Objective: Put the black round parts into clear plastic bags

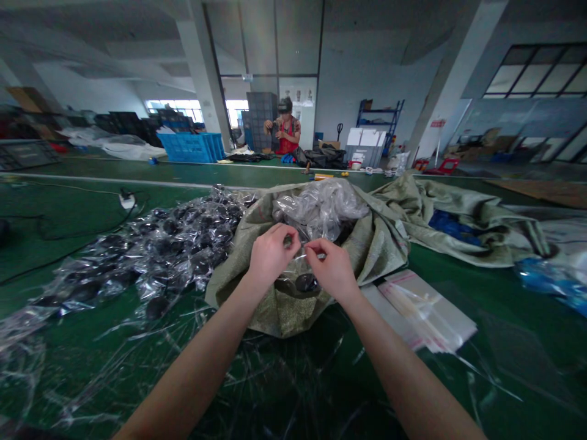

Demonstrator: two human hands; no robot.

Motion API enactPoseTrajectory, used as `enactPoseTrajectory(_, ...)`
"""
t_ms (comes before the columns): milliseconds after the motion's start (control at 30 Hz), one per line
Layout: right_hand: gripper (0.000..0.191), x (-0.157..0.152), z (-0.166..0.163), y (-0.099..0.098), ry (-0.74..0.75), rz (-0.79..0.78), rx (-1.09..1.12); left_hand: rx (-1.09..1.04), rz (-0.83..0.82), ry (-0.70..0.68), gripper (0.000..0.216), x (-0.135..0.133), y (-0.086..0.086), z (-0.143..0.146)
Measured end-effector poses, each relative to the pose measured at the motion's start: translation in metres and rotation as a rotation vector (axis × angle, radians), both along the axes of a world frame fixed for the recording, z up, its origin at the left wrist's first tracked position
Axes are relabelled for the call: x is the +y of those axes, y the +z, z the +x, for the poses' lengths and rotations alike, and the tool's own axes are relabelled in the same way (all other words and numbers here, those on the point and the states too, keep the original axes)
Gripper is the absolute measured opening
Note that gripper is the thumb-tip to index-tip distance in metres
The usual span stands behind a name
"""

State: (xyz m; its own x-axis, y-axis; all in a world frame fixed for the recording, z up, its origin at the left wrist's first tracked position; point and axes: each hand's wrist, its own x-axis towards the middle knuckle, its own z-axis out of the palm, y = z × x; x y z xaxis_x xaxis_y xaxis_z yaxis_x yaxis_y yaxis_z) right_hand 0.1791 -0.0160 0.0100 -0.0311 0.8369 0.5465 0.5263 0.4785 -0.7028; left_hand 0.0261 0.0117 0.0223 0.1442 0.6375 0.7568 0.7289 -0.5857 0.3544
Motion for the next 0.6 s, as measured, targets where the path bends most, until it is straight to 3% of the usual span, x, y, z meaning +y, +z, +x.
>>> enactPoseTrajectory(167,0.013,0.0,-0.001,0.0,-0.006,0.002,0.033,-0.208,0.025,-0.05,0.01,0.008,0.005,-0.013)
enactPoseTrajectory(333,0.013,0.0,-0.002,-0.001,-0.003,0.01,0.054,-0.003,0.06,-0.3,0.009,-0.001,0.013,-0.018)
enactPoseTrajectory(600,0.012,0.002,-0.001,-0.004,0.008,0.029,0.043,0.195,0.068,-0.283,0.013,0.001,0.004,-0.012)
